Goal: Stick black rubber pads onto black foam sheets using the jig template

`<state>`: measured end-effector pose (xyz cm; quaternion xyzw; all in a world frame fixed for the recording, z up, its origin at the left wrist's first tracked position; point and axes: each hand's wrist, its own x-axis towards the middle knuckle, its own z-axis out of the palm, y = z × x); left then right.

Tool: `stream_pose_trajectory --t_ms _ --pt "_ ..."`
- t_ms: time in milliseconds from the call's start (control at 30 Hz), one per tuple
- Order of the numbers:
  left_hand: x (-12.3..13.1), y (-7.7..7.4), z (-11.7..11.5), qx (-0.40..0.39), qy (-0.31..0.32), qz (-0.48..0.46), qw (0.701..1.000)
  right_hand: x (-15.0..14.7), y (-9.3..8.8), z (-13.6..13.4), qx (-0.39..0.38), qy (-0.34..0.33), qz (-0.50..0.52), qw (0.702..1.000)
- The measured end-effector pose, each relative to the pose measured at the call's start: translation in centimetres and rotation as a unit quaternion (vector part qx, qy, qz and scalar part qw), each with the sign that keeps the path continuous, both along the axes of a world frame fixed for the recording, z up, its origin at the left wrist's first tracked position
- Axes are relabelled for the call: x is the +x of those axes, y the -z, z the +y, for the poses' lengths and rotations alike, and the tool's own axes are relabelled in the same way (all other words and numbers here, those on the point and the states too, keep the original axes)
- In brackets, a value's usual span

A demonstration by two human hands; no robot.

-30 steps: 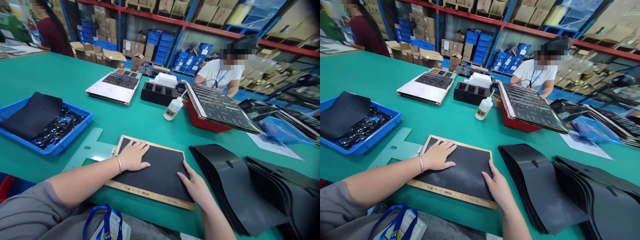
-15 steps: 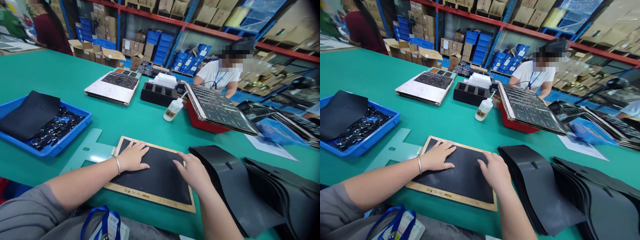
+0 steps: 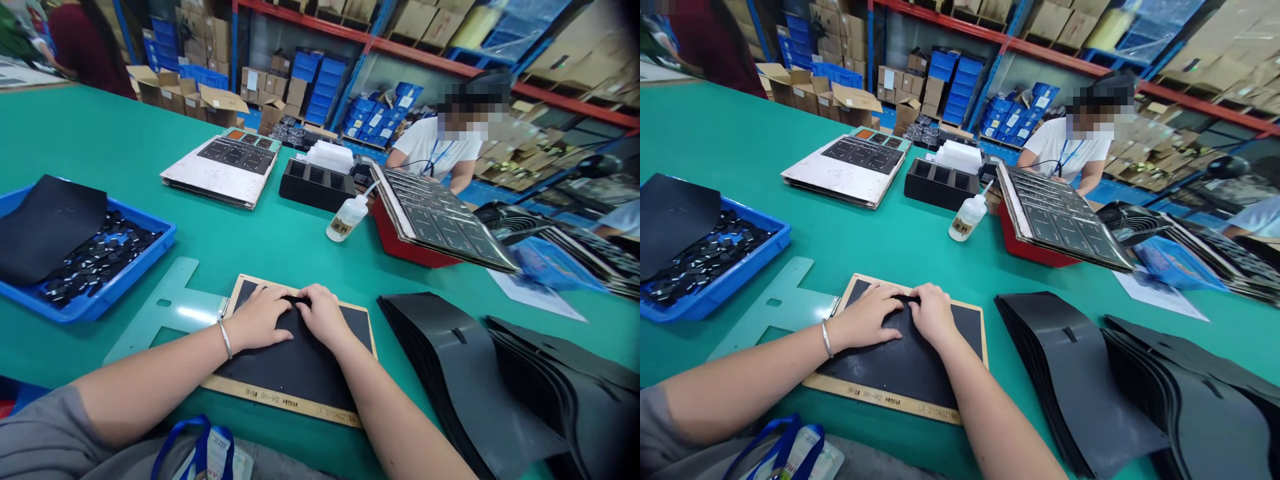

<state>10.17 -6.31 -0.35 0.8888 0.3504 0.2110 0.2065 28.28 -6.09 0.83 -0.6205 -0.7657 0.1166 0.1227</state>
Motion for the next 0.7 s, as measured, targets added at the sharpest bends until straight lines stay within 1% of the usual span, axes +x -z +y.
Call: stream_pose_trajectory --t_ms 100,267,333,500,700 --pt "-0.1 -0.2 -0.2 -0.006 -0.016 -0.019 1.0 0.2 0.1 -0.2 0.002 -0.015 0.005 1.0" --pt "0.0 -0.3 -0.4 0.016 -0.051 -0.037 0.998 0.8 0.0 -0.5 0.034 -0.076 0.005 0.996" --pt "0.1 -0.3 -0.4 0.021 -0.06 -0.036 0.997 1.0 0.1 -0.5 0.041 -0.087 0.009 0.995" --pt "0.3 -0.5 -0.4 0.023 -0.065 -0.016 0.997 1.1 0.3 -0.4 0.05 -0.085 0.033 0.995" --pt "0.8 -0.5 -0.2 0.052 -0.062 0.046 0.996 0.9 0.4 -0.3 0.031 -0.057 -0.006 0.998"
